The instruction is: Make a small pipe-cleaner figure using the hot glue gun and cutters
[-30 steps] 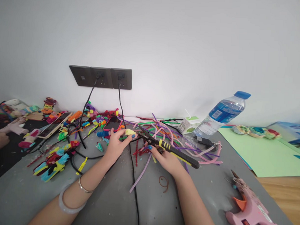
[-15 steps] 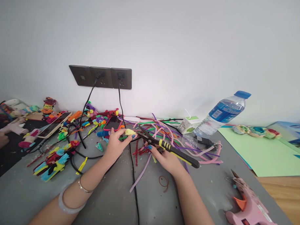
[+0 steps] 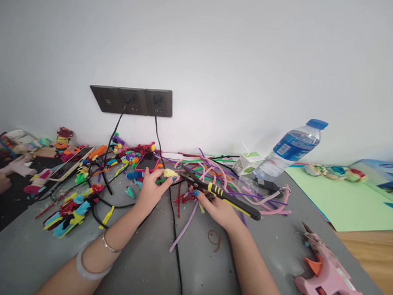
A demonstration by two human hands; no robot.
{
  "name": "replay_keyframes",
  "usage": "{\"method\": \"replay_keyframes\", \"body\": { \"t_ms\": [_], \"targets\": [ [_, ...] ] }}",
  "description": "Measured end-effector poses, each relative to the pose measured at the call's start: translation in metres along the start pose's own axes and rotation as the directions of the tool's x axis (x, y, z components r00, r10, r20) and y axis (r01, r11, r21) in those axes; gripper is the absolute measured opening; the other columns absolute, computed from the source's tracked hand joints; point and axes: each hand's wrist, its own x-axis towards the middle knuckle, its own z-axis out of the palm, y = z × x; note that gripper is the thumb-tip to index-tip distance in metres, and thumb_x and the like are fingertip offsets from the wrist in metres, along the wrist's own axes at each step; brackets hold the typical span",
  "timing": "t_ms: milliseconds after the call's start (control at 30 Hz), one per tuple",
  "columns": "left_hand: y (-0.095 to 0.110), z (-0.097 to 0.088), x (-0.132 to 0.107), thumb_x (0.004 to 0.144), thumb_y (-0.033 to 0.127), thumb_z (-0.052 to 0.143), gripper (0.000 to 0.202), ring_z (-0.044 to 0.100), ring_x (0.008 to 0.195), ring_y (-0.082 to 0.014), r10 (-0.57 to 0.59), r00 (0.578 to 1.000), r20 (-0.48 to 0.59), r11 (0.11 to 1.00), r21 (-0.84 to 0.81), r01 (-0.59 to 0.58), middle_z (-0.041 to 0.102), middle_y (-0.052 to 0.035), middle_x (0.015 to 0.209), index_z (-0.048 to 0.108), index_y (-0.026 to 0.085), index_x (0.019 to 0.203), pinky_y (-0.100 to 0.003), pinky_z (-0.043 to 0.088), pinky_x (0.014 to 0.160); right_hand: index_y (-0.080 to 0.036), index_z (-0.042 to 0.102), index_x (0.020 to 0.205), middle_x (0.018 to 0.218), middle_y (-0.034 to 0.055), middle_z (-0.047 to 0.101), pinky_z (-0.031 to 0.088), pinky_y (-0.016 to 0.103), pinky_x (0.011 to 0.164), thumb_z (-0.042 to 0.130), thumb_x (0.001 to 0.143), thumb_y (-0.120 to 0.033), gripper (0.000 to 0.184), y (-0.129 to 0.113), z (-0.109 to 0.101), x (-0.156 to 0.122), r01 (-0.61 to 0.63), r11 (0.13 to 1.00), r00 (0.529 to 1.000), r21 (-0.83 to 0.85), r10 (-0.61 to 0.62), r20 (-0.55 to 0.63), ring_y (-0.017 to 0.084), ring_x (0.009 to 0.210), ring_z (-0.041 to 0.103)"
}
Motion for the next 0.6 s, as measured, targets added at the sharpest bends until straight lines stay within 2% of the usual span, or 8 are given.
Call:
{"method": "replay_keyframes", "body": {
  "t_ms": [300,400,467,500,600],
  "targets": [
    [0.0035,-0.0008,-0.0001,0.081,0.032,0.064,0.012,0.067,0.087,-0.023,-0.031,0.999,0.026,0.997,-0.065,0.032,0.076,-0.0016,0.092,0.071,0.024,0.084,-0.057,-0.007,0.118,-0.023,0.056,0.061,0.052,0.0001,0.056,0.049,0.031,0.058,0.037,0.086,-0.068,0.055,0.0023,0.0004,0.0004,-0.015,1.0,1.0,-0.002,0.015,-0.003,0.019,0.053,0.056],
    [0.0051,-0.0012,-0.0003,0.081,0.033,0.065,0.012,0.067,0.086,-0.0224,-0.032,0.999,0.027,0.996,-0.086,0.034,0.076,-0.0012,0.091,0.072,0.023,0.083,-0.056,-0.004,0.119,-0.023,0.056,0.06,0.051,0.0003,0.056,0.049,0.031,0.057,0.038,0.086,-0.068,0.054,0.003,0.0006,0.0001,-0.022,1.0,1.0,0.004,0.022,-0.017,0.019,0.053,0.056],
    [0.0052,-0.0009,-0.0001,0.08,0.035,0.065,0.014,0.066,0.085,-0.0228,-0.025,0.999,0.025,0.993,-0.111,0.028,0.077,-0.0018,0.089,0.073,0.023,0.082,-0.054,0.006,0.119,-0.024,0.056,0.059,0.05,0.0001,0.055,0.049,0.031,0.057,0.039,0.086,-0.068,0.054,0.0033,0.0003,-0.0003,-0.014,1.0,1.0,0.013,0.014,-0.022,0.019,0.053,0.056],
    [0.005,-0.0007,0.0001,0.08,0.036,0.065,0.016,0.066,0.086,-0.0232,-0.024,0.999,0.029,0.99,-0.139,0.028,0.077,-0.0028,0.089,0.073,0.023,0.082,-0.053,0.016,0.117,-0.024,0.057,0.06,0.049,0.0,0.055,0.05,0.031,0.057,0.039,0.087,-0.067,0.055,0.0034,0.0,-0.0005,-0.001,1.0,1.0,0.022,0.002,-0.021,0.019,0.054,0.057],
    [0.0043,-0.0005,0.0007,0.081,0.042,0.065,0.024,0.066,0.088,-0.024,-0.022,0.995,0.095,0.961,-0.274,0.047,0.076,-0.0068,0.091,0.075,0.02,0.083,-0.04,0.044,0.097,-0.024,0.059,0.061,0.051,0.0001,0.056,0.051,0.03,0.06,0.037,0.089,-0.067,0.056,0.0027,-0.0014,-0.0009,0.058,0.997,0.998,0.058,-0.058,-0.006,0.019,0.058,0.059]
  ]
}}
